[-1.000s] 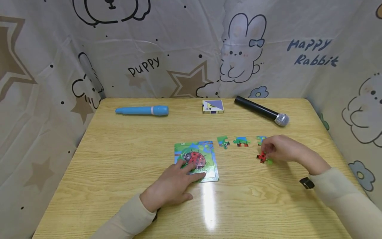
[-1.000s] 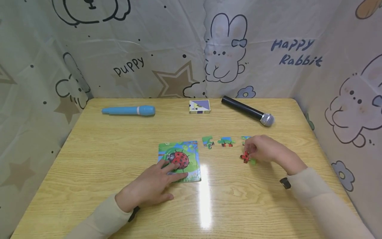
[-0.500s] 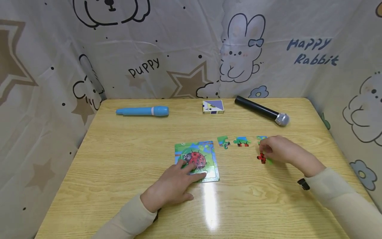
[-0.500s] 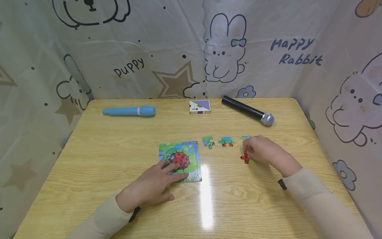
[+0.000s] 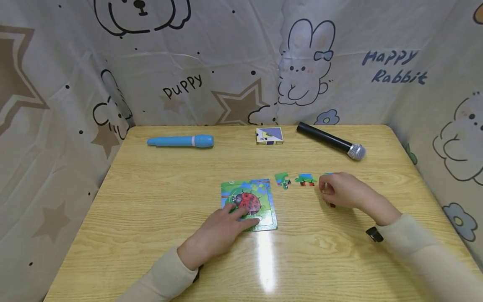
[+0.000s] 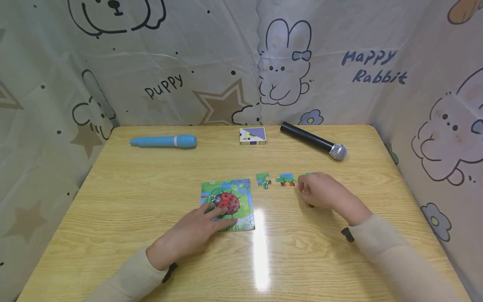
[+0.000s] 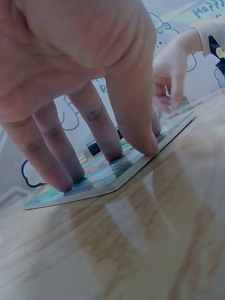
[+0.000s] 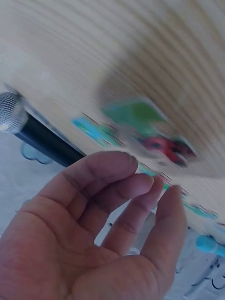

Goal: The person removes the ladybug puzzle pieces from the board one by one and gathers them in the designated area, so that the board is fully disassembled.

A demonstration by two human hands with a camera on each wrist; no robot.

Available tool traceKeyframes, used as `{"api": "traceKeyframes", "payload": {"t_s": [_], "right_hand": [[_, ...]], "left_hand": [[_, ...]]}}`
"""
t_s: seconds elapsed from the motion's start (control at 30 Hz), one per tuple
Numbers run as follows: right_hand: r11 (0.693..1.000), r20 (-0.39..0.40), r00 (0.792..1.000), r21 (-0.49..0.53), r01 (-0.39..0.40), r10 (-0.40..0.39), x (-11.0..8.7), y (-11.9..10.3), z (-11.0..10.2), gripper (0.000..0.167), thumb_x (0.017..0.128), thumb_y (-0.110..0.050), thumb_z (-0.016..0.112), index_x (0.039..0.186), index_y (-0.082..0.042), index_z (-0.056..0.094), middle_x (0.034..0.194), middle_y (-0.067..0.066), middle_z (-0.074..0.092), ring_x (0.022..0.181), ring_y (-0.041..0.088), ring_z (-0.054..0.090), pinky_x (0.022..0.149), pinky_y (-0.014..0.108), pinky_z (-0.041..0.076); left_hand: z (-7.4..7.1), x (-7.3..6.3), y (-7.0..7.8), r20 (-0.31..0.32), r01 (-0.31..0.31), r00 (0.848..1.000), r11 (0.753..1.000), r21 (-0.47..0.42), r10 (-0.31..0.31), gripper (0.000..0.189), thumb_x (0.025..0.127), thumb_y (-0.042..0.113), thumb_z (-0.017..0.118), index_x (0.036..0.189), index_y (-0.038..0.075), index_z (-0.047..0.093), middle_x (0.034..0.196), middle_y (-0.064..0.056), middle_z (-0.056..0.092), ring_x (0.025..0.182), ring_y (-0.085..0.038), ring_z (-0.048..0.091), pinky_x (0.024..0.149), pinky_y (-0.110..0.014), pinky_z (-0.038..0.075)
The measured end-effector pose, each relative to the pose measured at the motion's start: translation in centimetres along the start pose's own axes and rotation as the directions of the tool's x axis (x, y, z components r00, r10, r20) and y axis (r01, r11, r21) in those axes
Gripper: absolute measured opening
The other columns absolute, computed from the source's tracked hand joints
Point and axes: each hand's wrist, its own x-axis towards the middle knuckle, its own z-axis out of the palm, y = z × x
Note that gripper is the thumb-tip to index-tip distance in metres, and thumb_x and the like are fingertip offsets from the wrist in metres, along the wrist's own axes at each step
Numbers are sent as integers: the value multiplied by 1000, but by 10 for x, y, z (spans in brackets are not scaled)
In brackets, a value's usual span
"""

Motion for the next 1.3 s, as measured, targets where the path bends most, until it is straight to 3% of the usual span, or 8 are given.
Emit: {"api": "traceKeyframes", "payload": {"t_s": [0.2, 0.4, 0.7, 0.9, 1.0, 1.13, 1.3], "right_hand": [[999, -68, 997, 43, 33, -30, 20, -26, 5, 7, 96, -12, 74, 100, -7, 74, 67, -6, 54, 59, 6, 46, 61, 27, 41], [994, -90, 992, 49, 97, -92, 40, -52, 6, 7, 95, -13, 76, 100, -8, 75, 78, -2, 61, 70, 10, 51, 67, 31, 46], [974, -73, 977, 87, 208, -202, 62, -85, 15, 17, 95, -13, 75, 110, -5, 76, 102, 11, 72, 85, 22, 65, 74, 35, 55], [954, 2, 960, 112, 278, -280, 79, -118, 25, 27, 93, -13, 79, 118, -3, 76, 115, 14, 73, 102, 28, 70, 88, 41, 61], [953, 55, 957, 127, 275, -284, 88, -134, 32, 29, 92, -15, 80, 119, -4, 76, 114, 13, 72, 101, 25, 66, 85, 38, 58], [959, 81, 960, 116, 259, -269, 96, -148, 43, 25, 91, -18, 83, 112, -6, 76, 107, 11, 68, 90, 20, 58, 73, 30, 49], [977, 68, 976, 76, 201, -206, 101, -159, 49, 31, 89, -22, 86, 110, -4, 75, 105, 12, 66, 92, 23, 57, 76, 34, 49]], "left_hand": [[4, 3, 0, -57, -12, 998, 999, 48, 15, 49, 100, 7, 68, 142, 33, 66, 144, -3, 65, 123, -34, 62, 89, -45, 62], [5, 5, 1, -51, -6, 999, 997, 79, 10, 49, 100, 9, 68, 141, 35, 67, 145, -3, 64, 123, -36, 62, 88, -45, 63], [1, 5, 3, -53, -17, 998, 993, 116, 23, 47, 101, 11, 68, 140, 37, 68, 144, -6, 64, 124, -40, 63, 85, -45, 64], [1, 4, 3, -36, -12, 999, 993, 119, 16, 48, 101, 10, 68, 141, 38, 67, 149, -10, 61, 128, -45, 63, 84, -47, 65], [1, 4, 3, -56, -23, 998, 989, 148, 32, 50, 100, 11, 69, 141, 39, 67, 147, -11, 61, 126, -46, 64, 80, -45, 66], [3, 3, 4, -111, -45, 991, 977, 207, 69, 50, 98, 12, 72, 139, 40, 68, 133, -9, 64, 115, -40, 66, 70, -38, 65], [3, 2, 4, -156, -47, 984, 976, 214, 82, 48, 96, 12, 73, 135, 40, 72, 123, -7, 66, 107, -34, 67, 67, -36, 64]]}}
